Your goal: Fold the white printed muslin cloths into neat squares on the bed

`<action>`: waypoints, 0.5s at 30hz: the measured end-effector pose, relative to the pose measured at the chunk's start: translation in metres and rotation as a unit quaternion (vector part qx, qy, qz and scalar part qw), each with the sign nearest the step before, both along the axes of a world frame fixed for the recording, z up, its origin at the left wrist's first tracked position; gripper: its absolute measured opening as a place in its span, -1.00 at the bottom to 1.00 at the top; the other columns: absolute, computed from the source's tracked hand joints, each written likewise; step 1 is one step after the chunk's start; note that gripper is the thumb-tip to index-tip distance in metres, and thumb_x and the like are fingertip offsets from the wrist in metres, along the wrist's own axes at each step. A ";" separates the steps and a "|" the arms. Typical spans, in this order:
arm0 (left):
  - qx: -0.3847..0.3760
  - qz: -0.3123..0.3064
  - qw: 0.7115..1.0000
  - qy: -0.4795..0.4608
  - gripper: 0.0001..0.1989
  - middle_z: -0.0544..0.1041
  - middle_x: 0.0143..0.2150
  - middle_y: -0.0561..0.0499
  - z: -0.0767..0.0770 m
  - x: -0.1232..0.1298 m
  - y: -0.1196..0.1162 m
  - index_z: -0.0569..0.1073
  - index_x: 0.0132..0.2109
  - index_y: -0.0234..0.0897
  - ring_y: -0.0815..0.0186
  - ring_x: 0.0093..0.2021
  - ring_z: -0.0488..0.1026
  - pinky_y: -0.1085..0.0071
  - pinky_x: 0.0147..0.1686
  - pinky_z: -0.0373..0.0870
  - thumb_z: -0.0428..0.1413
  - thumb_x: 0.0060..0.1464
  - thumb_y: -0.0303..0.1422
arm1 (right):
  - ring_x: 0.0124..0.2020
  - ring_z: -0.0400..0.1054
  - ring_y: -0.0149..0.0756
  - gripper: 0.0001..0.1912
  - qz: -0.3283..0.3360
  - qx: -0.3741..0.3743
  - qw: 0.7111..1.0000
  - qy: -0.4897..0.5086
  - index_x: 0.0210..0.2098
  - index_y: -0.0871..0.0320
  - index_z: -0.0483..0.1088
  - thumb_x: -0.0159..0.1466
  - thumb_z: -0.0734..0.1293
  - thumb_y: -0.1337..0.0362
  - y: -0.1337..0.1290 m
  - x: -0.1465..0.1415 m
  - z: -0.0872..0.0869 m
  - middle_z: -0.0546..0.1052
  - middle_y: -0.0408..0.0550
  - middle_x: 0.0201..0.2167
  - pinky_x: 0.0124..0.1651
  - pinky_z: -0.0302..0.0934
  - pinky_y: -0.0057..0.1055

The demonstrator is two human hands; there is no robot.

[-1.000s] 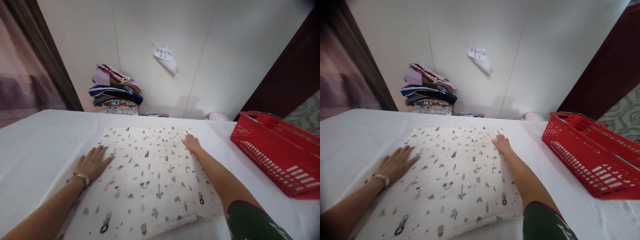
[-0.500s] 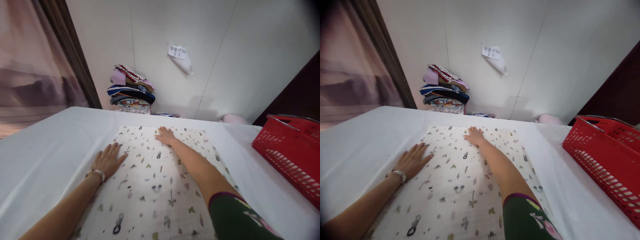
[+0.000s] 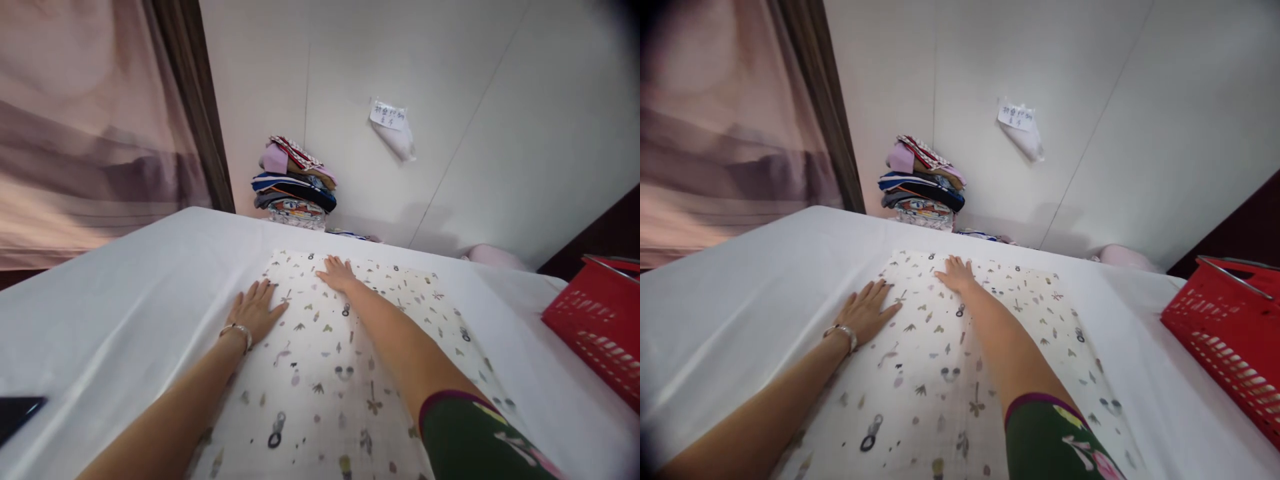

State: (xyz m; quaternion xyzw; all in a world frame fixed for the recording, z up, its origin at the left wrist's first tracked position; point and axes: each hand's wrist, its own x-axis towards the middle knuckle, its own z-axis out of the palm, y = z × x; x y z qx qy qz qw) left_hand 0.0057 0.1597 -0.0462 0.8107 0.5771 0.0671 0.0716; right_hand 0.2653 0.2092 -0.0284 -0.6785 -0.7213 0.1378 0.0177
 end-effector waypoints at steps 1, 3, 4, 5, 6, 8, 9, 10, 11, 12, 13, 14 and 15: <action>-0.001 -0.001 1.000 -0.001 -0.22 -0.11 0.37 -0.03 0.000 0.000 -0.001 0.05 0.30 -0.28 0.07 0.35 -0.23 -0.01 0.24 -0.20 -0.32 0.07 0.11 | 0.34 -0.44 -0.13 -0.25 -0.005 -0.008 1.000 -0.002 0.30 0.18 -0.14 0.26 -0.09 -0.14 0.001 -0.002 0.000 -0.27 -0.01 0.35 0.26 -0.47 -0.01; -0.004 -0.002 1.000 -0.003 -0.23 -0.11 0.37 -0.03 0.002 0.001 -0.002 0.05 0.30 -0.28 0.07 0.35 -0.23 0.00 0.25 -0.21 -0.31 0.07 0.10 | 0.34 -0.45 -0.13 -0.24 -0.015 -0.009 1.000 -0.001 0.30 0.18 -0.14 0.26 -0.09 -0.15 0.004 -0.005 0.002 -0.27 0.01 0.35 0.26 -0.48 -0.01; -0.007 0.000 1.000 -0.002 -0.23 -0.11 0.37 -0.02 0.003 0.002 -0.003 0.05 0.30 -0.29 0.07 0.35 -0.24 0.00 0.25 -0.22 -0.31 0.07 0.10 | 0.34 -0.46 -0.13 -0.23 -0.019 0.001 1.000 0.001 0.30 0.19 -0.15 0.26 -0.10 -0.16 0.006 -0.007 0.003 -0.28 0.01 0.35 0.26 -0.49 -0.01; -0.009 0.002 1.000 -0.001 -0.23 -0.12 0.37 -0.02 0.004 0.002 -0.003 0.04 0.30 -0.30 0.07 0.35 -0.25 0.00 0.25 -0.23 -0.31 0.08 0.09 | 0.34 -0.47 -0.14 -0.22 -0.020 0.015 1.000 0.004 0.31 0.20 -0.18 0.25 -0.11 -0.17 0.008 -0.011 0.004 -0.29 0.01 0.35 0.26 -0.50 -0.01; -0.012 0.004 1.000 0.001 -0.23 -0.12 0.37 -0.02 0.005 0.003 -0.004 0.04 0.30 -0.30 0.08 0.35 -0.26 0.00 0.25 -0.23 -0.31 0.08 0.09 | 0.34 -0.50 -0.15 -0.21 -0.018 0.030 0.999 0.007 0.31 0.20 -0.21 0.25 -0.11 -0.17 0.011 -0.017 0.005 -0.31 0.01 0.35 0.26 -0.52 -0.02; -0.016 0.006 1.000 0.004 -0.23 -0.13 0.37 -0.01 0.005 0.003 -0.004 0.03 0.30 -0.31 0.08 0.35 -0.26 -0.01 0.25 -0.23 -0.31 0.08 0.09 | 0.34 -0.52 -0.18 -0.20 0.001 0.041 0.999 0.012 0.32 0.19 -0.24 0.25 -0.12 -0.18 0.016 -0.032 0.005 -0.33 -0.01 0.35 0.27 -0.54 -0.03; -0.016 0.006 1.000 0.004 -0.23 -0.12 0.37 -0.01 0.006 0.003 -0.004 0.03 0.30 -0.30 0.08 0.35 -0.26 -0.01 0.25 -0.23 -0.31 0.08 0.09 | 0.34 -0.51 -0.18 -0.21 0.015 0.037 0.999 0.014 0.32 0.17 -0.23 0.25 -0.12 -0.18 0.019 -0.039 0.003 -0.32 -0.02 0.35 0.27 -0.53 -0.03; -0.015 0.004 1.000 0.003 -0.23 -0.12 0.37 -0.02 0.005 0.003 -0.005 0.04 0.30 -0.29 0.08 0.35 -0.25 -0.01 0.25 -0.22 -0.31 0.08 0.09 | 0.34 -0.49 -0.17 -0.21 0.024 0.028 0.999 0.015 0.31 0.16 -0.21 0.25 -0.11 -0.18 0.020 -0.045 0.002 -0.30 -0.02 0.35 0.27 -0.52 -0.02; -0.012 0.003 1.000 0.002 -0.24 -0.11 0.37 -0.02 0.005 0.003 -0.004 0.04 0.30 -0.28 0.08 0.35 -0.25 0.00 0.25 -0.22 -0.30 0.08 0.09 | 0.34 -0.47 -0.16 -0.22 0.028 0.017 0.999 0.014 0.31 0.16 -0.19 0.25 -0.09 -0.17 0.021 -0.050 0.000 -0.29 -0.02 0.35 0.26 -0.50 -0.01; -0.009 0.003 1.000 0.001 -0.25 -0.10 0.37 -0.01 0.005 0.003 -0.004 0.05 0.29 -0.27 0.08 0.35 -0.24 0.00 0.24 -0.22 -0.30 0.08 0.08 | 0.34 -0.45 -0.16 -0.23 0.028 0.009 0.999 0.012 0.30 0.16 -0.16 0.25 -0.08 -0.17 0.022 -0.054 -0.001 -0.27 -0.01 0.35 0.26 -0.48 0.01; -0.009 0.002 1.000 0.000 -0.25 -0.10 0.37 -0.01 0.004 0.003 -0.004 0.05 0.30 -0.27 0.08 0.35 -0.24 0.00 0.24 -0.22 -0.30 0.09 0.08 | 0.34 -0.43 -0.15 -0.24 0.025 0.004 1.000 0.010 0.30 0.16 -0.14 0.25 -0.07 -0.16 0.023 -0.057 -0.002 -0.26 -0.01 0.35 0.25 -0.46 0.03; -0.009 0.001 1.000 -0.001 -0.25 -0.10 0.37 -0.01 0.004 0.003 -0.004 0.04 0.30 -0.27 0.08 0.35 -0.24 0.00 0.24 -0.22 -0.30 0.09 0.08 | 0.34 -0.42 -0.15 -0.25 0.019 0.005 1.000 0.010 0.29 0.16 -0.12 0.25 -0.07 -0.15 0.023 -0.059 -0.002 -0.25 0.00 0.35 0.25 -0.45 0.03; -0.010 0.001 1.000 -0.003 -0.25 -0.10 0.37 -0.01 0.003 0.003 -0.004 0.04 0.30 -0.27 0.08 0.35 -0.24 0.00 0.24 -0.22 -0.30 0.09 0.08 | 0.34 -0.42 -0.15 -0.25 0.013 0.010 1.000 0.010 0.29 0.18 -0.13 0.26 -0.07 -0.14 0.023 -0.060 -0.002 -0.25 0.01 0.35 0.25 -0.44 0.03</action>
